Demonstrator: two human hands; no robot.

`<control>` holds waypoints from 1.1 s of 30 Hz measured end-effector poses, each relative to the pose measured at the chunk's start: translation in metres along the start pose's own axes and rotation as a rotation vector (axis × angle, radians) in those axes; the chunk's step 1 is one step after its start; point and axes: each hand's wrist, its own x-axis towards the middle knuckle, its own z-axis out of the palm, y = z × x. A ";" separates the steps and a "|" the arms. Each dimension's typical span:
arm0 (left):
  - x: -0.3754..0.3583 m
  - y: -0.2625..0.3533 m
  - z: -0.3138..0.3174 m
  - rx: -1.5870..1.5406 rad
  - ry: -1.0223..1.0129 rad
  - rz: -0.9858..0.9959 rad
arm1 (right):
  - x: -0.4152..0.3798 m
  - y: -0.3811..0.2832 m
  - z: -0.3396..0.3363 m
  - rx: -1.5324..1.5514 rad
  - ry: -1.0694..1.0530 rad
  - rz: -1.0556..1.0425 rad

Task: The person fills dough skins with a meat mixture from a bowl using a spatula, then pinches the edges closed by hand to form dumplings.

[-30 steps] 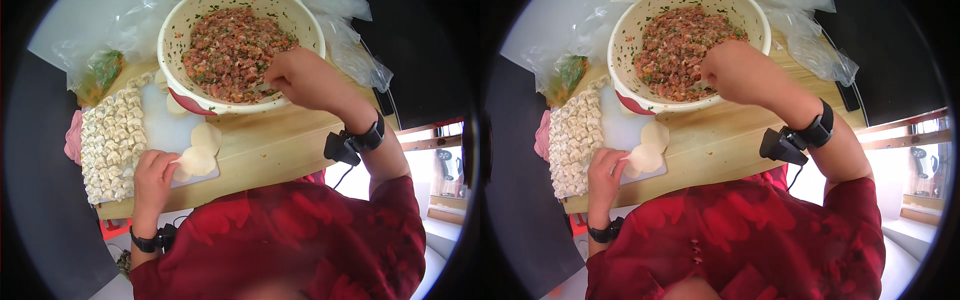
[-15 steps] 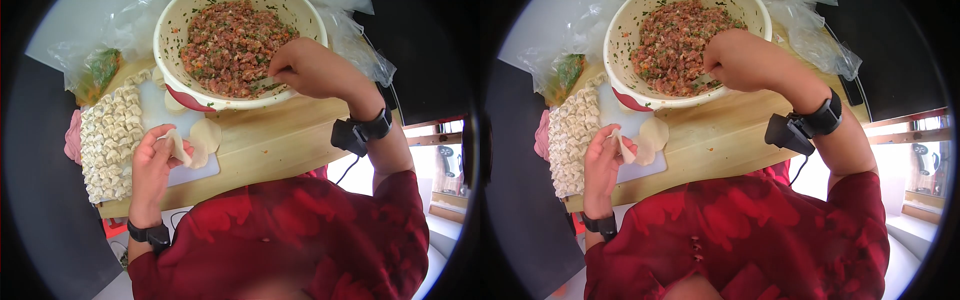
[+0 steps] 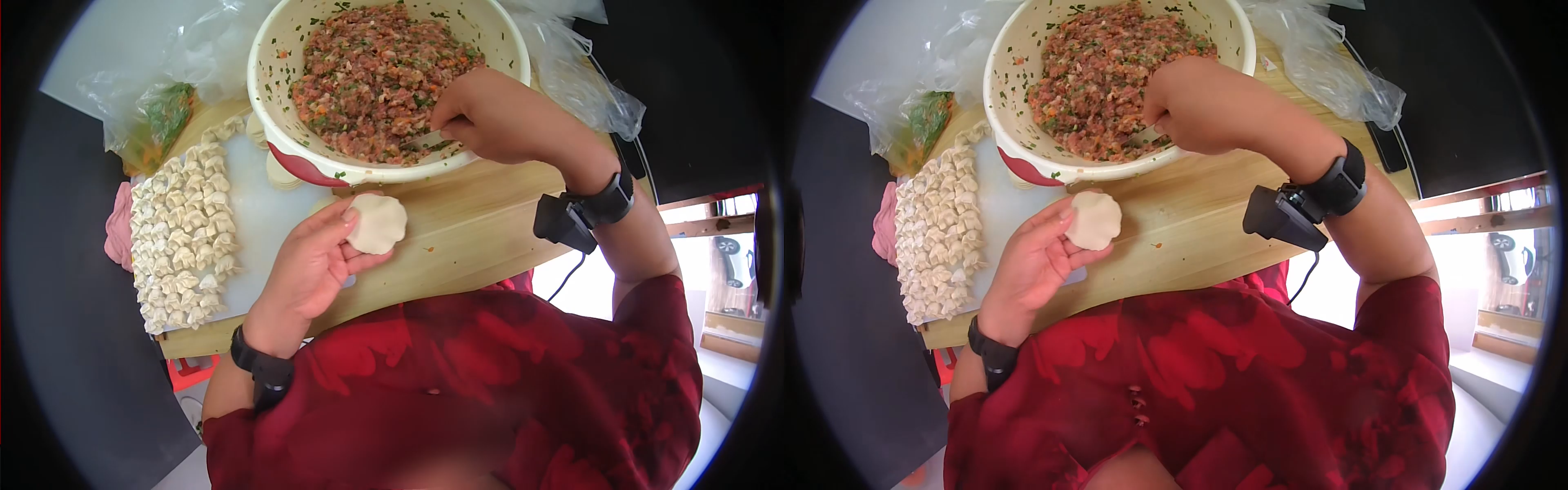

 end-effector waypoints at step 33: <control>0.011 0.001 0.006 -0.170 0.001 0.034 | -0.022 0.043 -0.031 0.076 0.412 0.319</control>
